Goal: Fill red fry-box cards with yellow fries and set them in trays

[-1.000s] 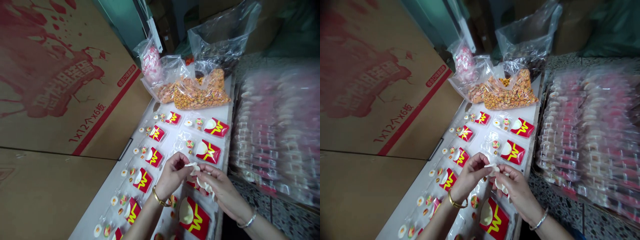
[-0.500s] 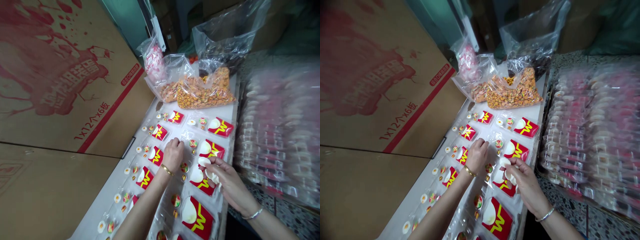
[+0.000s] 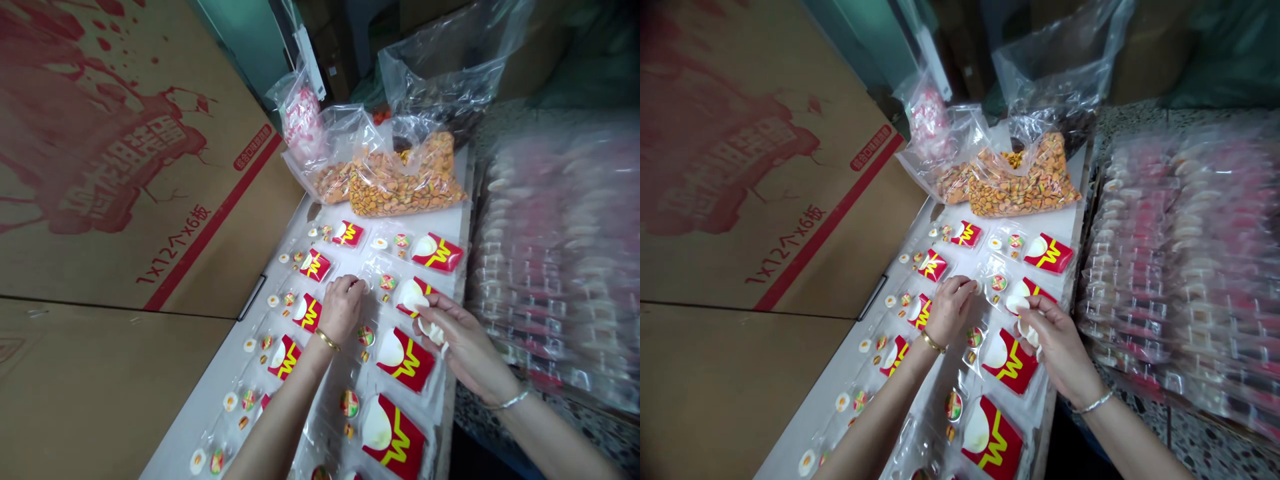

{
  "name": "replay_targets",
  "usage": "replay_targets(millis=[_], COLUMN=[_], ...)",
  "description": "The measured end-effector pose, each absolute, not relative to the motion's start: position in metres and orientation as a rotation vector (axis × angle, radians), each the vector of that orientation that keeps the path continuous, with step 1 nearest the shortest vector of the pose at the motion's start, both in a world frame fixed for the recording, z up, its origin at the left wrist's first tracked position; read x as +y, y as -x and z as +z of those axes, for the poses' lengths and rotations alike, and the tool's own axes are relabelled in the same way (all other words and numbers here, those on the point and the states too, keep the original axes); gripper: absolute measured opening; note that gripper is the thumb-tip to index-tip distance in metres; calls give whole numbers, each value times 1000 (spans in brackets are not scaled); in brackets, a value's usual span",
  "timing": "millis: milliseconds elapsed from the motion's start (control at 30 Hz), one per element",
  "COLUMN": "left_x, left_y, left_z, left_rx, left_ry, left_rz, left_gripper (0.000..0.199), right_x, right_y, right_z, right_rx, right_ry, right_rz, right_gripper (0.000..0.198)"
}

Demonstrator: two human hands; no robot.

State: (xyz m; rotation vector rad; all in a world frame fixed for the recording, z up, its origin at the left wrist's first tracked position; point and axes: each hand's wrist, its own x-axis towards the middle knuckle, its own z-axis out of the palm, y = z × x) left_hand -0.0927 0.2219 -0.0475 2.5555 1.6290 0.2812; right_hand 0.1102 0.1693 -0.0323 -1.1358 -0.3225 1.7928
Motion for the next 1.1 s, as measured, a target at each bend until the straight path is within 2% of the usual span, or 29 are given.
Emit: replay_targets(millis=[500,633,833,933,1100], left_x=[258,257,246,237,195], left_y=[78,83,89,89,79], left_z=[-43,-46,-44,-37,-9], left_rx=[1618,1560,1531,1573,1470], left_ry=[-2645,-2632,-2730,-2595,-2002], left_rz=[33,100,-4,130,579], left_gripper=[16,23,35,38,31], right_x=[188,188,188,186,168], right_y=[-118,-119,-120,-120,-108], right_z=[-43,-43,-46,-42,-29], right_rx=[-588,-584,-601,-587,-572], right_ry=[1221,1224,1219,1187,1080], right_rz=[1964,1960,1967,1957,2005], right_gripper=[22,21,21,21,20])
